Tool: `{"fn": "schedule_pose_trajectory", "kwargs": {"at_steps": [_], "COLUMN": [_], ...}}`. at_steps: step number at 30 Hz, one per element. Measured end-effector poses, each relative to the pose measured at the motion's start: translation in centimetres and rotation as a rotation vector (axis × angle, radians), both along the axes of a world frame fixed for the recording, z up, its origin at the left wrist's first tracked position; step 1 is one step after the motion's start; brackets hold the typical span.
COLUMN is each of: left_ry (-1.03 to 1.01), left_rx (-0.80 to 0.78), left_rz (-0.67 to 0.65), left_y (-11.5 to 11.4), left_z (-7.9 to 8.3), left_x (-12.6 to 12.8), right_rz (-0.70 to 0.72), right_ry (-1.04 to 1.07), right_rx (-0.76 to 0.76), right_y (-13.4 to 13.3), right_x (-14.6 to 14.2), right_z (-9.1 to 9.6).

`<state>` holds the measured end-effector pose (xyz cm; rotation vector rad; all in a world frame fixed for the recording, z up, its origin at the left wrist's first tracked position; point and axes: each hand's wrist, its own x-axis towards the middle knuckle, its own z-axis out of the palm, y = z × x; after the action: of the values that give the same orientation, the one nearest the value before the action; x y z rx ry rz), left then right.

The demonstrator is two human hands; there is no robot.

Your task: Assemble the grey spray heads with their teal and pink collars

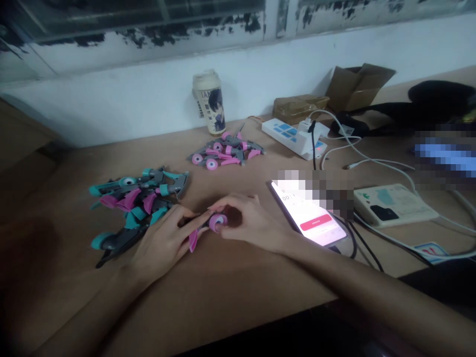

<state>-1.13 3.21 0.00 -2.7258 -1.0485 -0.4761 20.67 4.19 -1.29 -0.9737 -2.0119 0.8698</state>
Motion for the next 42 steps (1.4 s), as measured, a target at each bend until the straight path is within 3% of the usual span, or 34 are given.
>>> {"fn": "schedule_pose_trajectory", "kwargs": {"at_steps": [7,19,30,38,42], "left_ry": [-0.017,0.005,0.020,0.000,-0.075], "left_rx": [0.009,0.020,-0.037,-0.027,-0.106], "left_rz": [-0.035,-0.013,-0.043,-0.065,-0.055], "left_y": [-0.1,0.0,-0.4,-0.6,-0.5], "left_z": [0.0,-0.4,-0.6,-0.6,-0.7], "left_x": [0.2,0.4,0.7,0.9,0.9], "right_rz": [-0.035,-0.140,-0.056,0.009,0.019], "right_ry": [0.051,0.011,-0.047,0.078,0.083], "right_rx": [-0.100,0.038,0.113,0.025,-0.003], "right_y": [-0.3,-0.9,-1.2,-1.2,-0.9], "right_x": [-0.3,-0.7,-0.6,-0.7,-0.6], "right_z": [-0.5,-0.8,-0.2,-0.9,-1.1]}}
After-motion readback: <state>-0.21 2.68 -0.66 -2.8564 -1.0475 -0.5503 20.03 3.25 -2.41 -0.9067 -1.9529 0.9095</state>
